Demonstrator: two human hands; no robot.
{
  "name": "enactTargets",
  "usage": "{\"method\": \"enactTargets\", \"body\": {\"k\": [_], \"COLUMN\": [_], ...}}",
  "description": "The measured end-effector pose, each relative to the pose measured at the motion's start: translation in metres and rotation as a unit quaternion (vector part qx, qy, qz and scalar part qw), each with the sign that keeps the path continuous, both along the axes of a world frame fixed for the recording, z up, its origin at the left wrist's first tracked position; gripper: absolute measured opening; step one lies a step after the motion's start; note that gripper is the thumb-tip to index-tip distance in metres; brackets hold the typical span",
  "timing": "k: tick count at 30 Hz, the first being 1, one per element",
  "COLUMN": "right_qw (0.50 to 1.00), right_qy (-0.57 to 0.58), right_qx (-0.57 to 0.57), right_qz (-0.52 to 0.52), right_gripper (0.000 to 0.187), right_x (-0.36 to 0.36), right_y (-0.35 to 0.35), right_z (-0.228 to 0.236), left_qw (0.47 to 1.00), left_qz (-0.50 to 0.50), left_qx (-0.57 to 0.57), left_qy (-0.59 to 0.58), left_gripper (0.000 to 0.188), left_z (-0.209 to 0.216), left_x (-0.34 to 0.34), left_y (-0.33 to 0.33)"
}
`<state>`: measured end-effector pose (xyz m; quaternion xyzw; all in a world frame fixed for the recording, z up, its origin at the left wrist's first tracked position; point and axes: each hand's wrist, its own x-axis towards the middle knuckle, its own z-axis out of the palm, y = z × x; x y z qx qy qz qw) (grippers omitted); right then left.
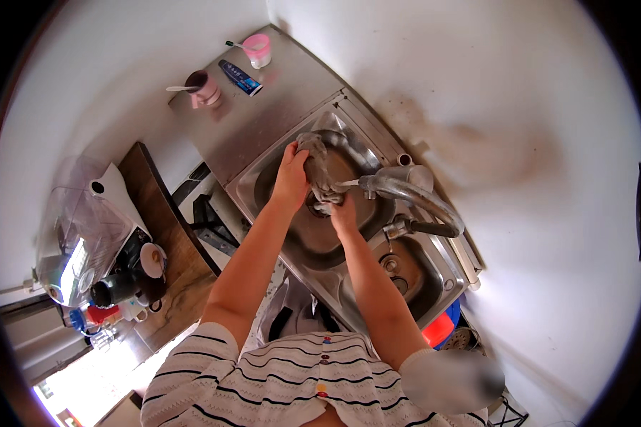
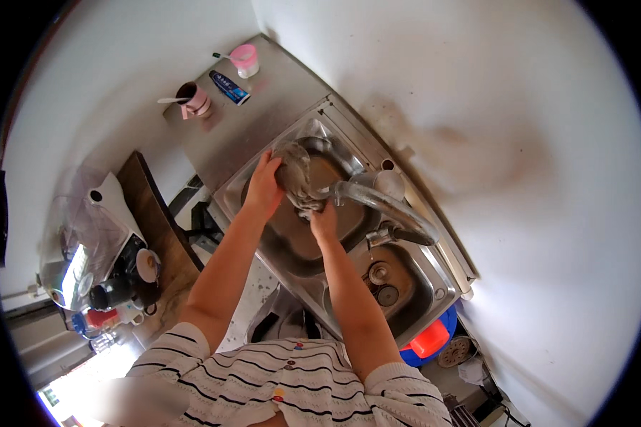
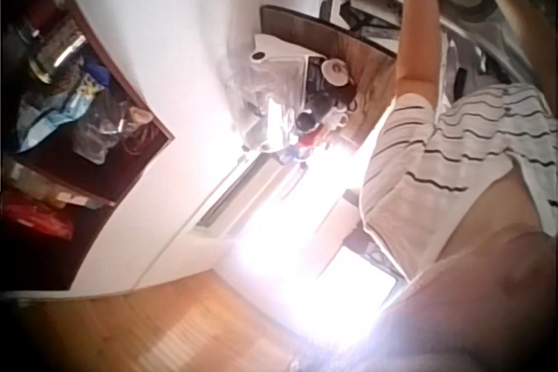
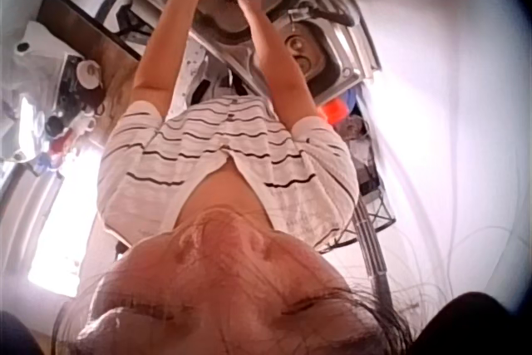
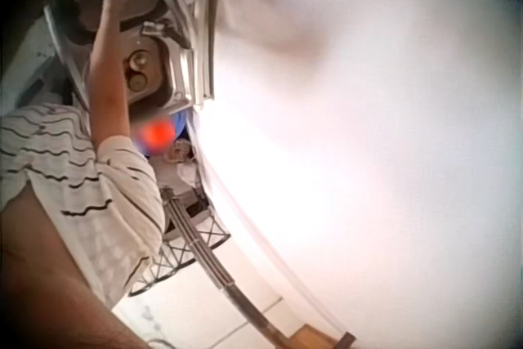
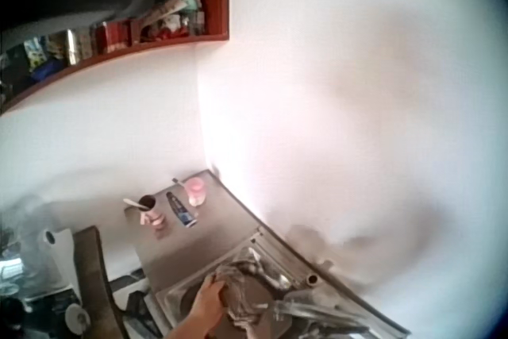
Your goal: The person wipes a metal window grille with a cloth, then rinses the cloth at a kitchen sink and wrings it out. They proceed to wipe a round table and walk through the house.
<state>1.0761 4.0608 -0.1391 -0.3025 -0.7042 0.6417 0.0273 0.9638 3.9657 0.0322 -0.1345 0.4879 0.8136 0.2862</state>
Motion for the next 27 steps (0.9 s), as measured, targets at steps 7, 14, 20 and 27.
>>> {"method": "enactTargets", "body": {"k": [7,14,20,27], "right_qw": [1.000,0.948,0.952,0.878], "right_qy": [0.006,0.071,0.169,0.094], "right_qx": [-0.001,-0.304,-0.222,0.463], "right_qz": [-0.016,-0.063,-0.125,0.084], "right_gripper": [0.036,0.039,0.044,0.062], "right_x": [-0.010,0.009,-0.002,-0.028], "right_y": [0.022,0.010,0.010,-0.018], "right_z": [0.048,0.094,0.085,0.060], "left_qw": [0.981,0.934,0.969,0.894], "left_qz": [-0.060,-0.147,-0.080,-0.079], "left_qx": [-0.094,0.078,0.012,0.275], "left_qy": [-0.161,-0.316,-0.234,-0.344], "left_gripper": [0.041,0.038,0.034,0.034], "left_z": [-0.215,-0.173,-0.232,-0.178], "left_x": [0.001,0.021,0.037,0.038], "left_y": [-0.054,-0.024,-0.020,0.002]}}
